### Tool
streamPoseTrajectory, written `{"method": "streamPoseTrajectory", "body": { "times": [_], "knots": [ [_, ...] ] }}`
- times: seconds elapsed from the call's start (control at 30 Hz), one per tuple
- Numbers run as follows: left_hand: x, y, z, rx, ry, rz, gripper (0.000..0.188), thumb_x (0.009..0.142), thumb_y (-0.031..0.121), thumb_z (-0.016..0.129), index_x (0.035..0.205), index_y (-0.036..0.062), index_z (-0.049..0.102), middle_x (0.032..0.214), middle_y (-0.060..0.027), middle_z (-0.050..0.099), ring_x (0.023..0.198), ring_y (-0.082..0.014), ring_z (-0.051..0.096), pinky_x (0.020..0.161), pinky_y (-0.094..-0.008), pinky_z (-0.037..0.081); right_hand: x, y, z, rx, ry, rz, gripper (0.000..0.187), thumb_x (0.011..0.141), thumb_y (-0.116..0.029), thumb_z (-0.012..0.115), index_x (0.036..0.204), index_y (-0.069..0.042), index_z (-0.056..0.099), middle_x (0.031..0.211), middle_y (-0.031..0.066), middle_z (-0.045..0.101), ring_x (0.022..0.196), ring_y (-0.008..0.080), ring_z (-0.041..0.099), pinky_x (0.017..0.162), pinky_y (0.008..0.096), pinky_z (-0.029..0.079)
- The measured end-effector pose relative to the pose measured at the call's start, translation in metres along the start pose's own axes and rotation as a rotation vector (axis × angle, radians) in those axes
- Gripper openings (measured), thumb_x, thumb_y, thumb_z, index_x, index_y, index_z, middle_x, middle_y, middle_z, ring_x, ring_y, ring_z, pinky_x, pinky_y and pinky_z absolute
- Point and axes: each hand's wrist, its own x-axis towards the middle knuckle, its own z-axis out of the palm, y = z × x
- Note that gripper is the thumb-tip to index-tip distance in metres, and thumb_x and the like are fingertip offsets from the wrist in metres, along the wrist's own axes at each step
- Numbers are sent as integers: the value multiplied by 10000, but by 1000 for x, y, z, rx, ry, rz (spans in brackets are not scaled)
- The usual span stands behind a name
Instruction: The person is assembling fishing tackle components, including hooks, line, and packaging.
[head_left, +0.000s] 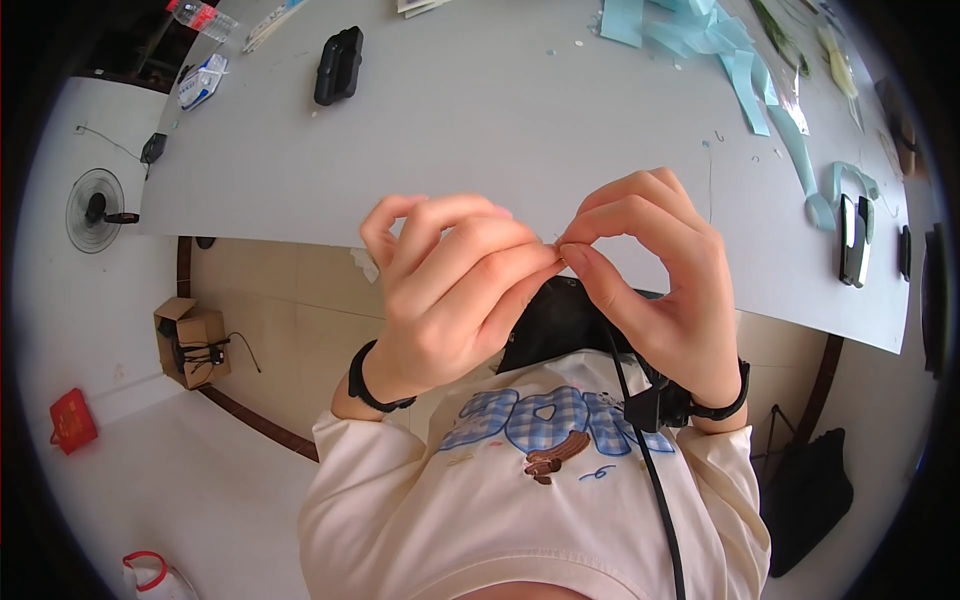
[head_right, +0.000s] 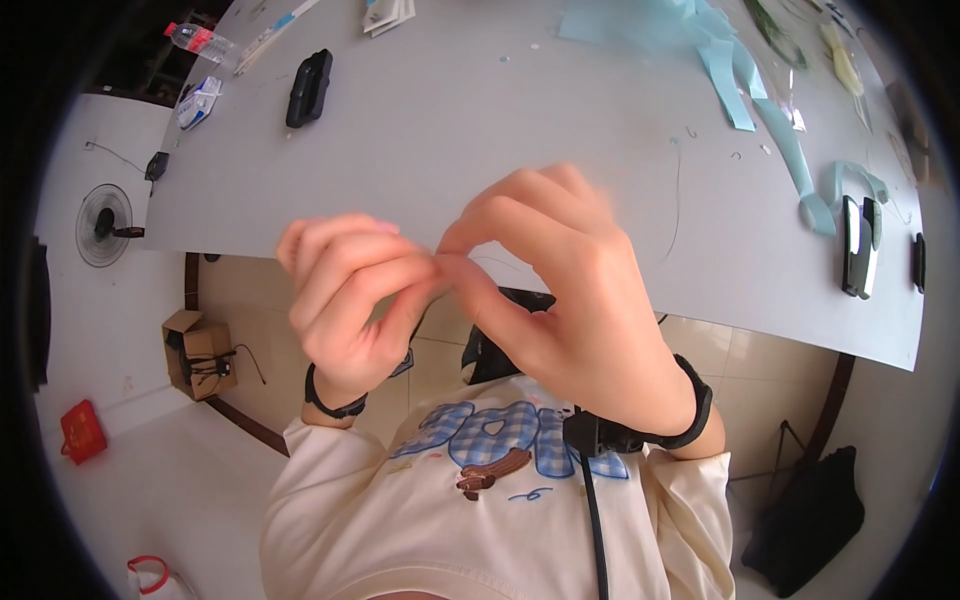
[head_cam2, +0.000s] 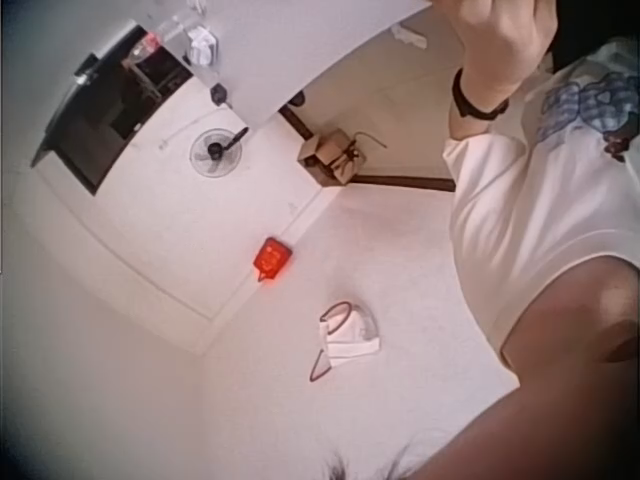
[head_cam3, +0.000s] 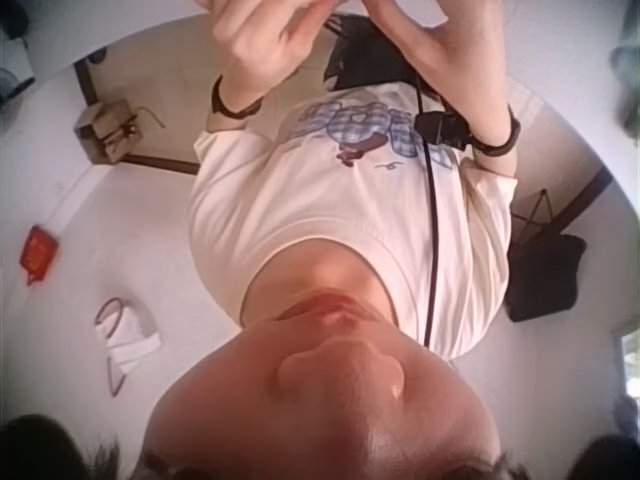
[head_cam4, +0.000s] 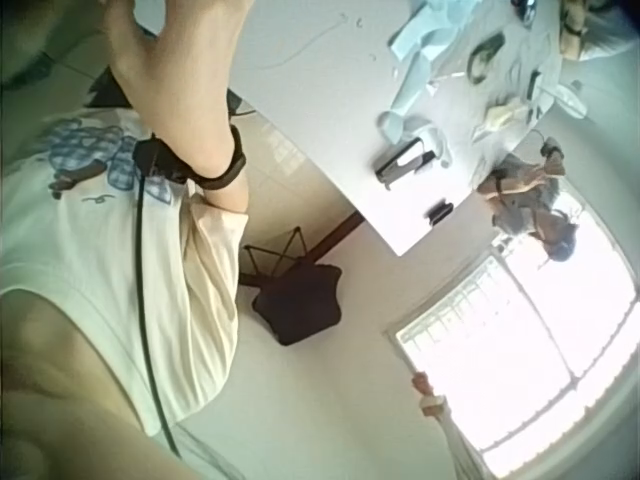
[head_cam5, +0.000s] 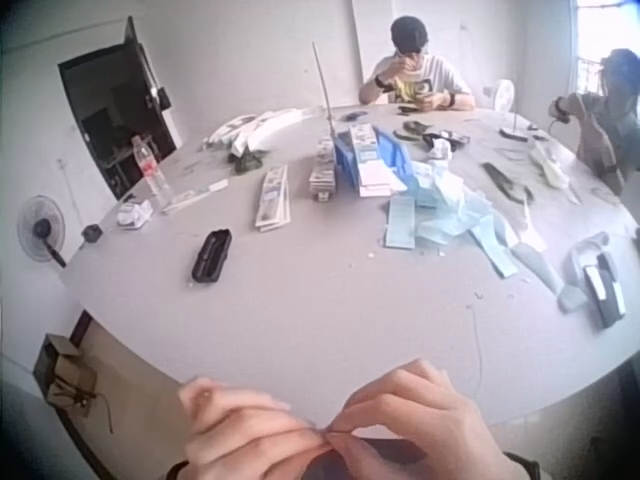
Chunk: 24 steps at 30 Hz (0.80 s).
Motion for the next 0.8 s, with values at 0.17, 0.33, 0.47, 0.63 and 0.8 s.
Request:
{"method": "streamPoseTrajectory", "body": {
  "times": [0.17,0.33,0.47,0.63,0.8],
  "knots": [
    [-2,-1,-1,-21,-10,12,191,572,35,731,722,77,621,751,6,594,734,-200,535,733,-314,328,-1,4,0,108,-52,45,78,718,20,589,790,2,565,813,81,573,777,204,522,708,280,402],
    [-2,-1,0,-280,-71,-183,116,667,41,678,730,96,598,749,14,586,718,-158,524,760,-310,269,-4,5,2,177,-69,89,39,755,13,566,789,18,548,814,92,570,777,188,527,718,279,406],
    [0,-2,-3,-364,-103,-237,78,711,32,640,728,88,588,747,5,586,705,-154,512,757,-303,266,-6,3,6,411,-52,226,28,787,4,548,803,26,556,826,101,574,781,179,533,729,276,406],
    [-2,-2,-6,-508,-136,-377,62,770,67,602,718,79,570,733,5,580,689,-132,497,777,-297,264,-9,0,8,227,147,89,122,722,53,585,838,17,590,814,89,581,763,191,535,700,284,415],
    [-2,-3,-8,-578,-165,-414,66,770,75,601,715,75,565,722,-1,574,684,-128,492,777,-295,264,-11,-4,6,-59,112,-108,249,604,104,644,822,-14,623,772,65,580,721,196,528,625,284,420]
  ]
}}
